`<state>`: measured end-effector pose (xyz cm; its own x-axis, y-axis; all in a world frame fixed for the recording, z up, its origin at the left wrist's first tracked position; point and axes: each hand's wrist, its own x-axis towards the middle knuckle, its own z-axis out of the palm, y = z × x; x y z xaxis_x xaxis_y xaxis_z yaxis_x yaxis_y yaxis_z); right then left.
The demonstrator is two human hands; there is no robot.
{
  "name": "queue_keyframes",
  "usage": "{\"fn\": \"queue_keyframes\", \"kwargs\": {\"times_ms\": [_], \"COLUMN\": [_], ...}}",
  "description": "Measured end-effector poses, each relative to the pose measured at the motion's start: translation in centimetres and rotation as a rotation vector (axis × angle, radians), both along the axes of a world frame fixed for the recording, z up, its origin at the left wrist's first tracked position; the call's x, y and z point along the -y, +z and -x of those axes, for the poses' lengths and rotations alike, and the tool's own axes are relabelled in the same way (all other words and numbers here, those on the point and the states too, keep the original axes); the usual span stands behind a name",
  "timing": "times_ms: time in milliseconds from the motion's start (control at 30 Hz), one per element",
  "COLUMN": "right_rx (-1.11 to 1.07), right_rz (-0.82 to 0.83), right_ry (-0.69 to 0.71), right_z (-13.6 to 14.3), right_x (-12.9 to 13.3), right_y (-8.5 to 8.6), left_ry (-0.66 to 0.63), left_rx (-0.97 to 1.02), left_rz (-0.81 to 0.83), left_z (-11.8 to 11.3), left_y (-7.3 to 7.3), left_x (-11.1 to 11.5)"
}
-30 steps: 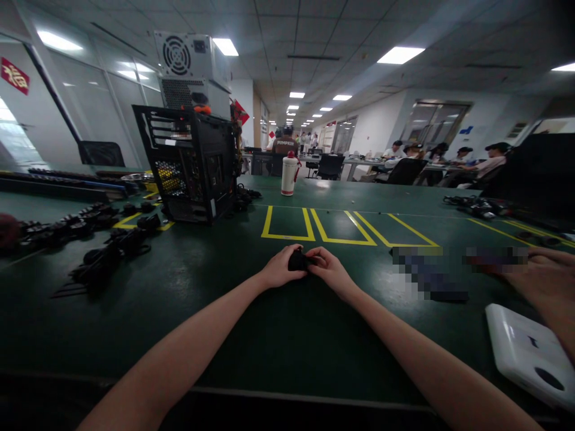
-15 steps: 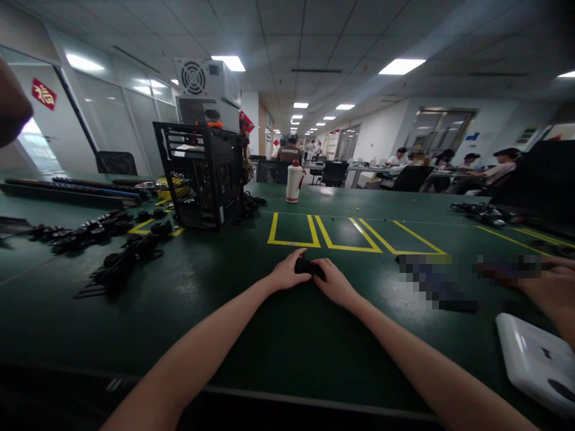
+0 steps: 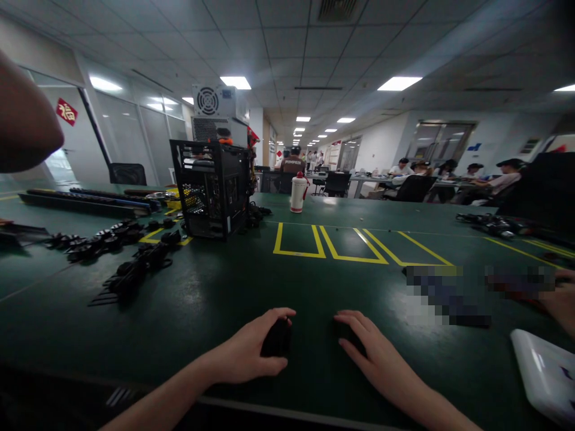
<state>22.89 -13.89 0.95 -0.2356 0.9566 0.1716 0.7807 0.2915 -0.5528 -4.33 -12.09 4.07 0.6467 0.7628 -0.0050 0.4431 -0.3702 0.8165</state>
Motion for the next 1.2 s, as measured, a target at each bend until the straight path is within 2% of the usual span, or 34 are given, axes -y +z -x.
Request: {"fn": "queue_keyframes", "kwargs": {"times_ms": [133,233,333,400,500,600,700,800,900,1100,1200], "right_rx": [-0.052,-0.094,-0.102,-0.124,-0.223,-0.302,-0.263,-0.231,-0.162,-0.03,0.007], "right_rz": [0.184,0.334,0.456,0.492,0.498,0.461,0.464,0.452,0.441,0.421,0.356], "right_ry": [0.051,0.126,0.223,0.3,0.307,0.27,0.258,0.315,0.292,0.19,0.156], "right_z": [3.1,7.1,11.6,14.2,16.7,18.1,18.7,18.2,15.9,7.6,3.5], "right_x": [3.9,4.0,2.9,2.2,1.5,1.2,1.2,1.2,1.2,1.8,2.3], "right_y": [0.3,0.8,1.9,2.8,3.9,4.3,4.0,3.2,2.3,1.8,2.1], "left_ry": [0.098,0.173,0.169,0.152,0.142,0.137,0.158,0.178,0.237,0.386,0.494], "left_rx": [-0.052,-0.076,-0.087,-0.093,-0.118,-0.162,-0.165,-0.15,-0.166,-0.258,-0.296], "left_rz": [0.046,0.033,0.004,-0.021,-0.036,-0.034,-0.073,-0.112,-0.128,-0.135,-0.127], "left_z": [3.9,6.3,7.8,8.5,9.2,9.2,8.3,7.9,9.4,15.5,17.4], "left_y": [-0.5,-1.0,-1.2,-1.1,-0.9,-0.8,-0.7,-0.7,-0.8,-0.9,-0.8], "left_x": [2.8,3.8,4.0,3.8,3.6,3.3,3.2,3.1,2.8,1.2,0.4]}}
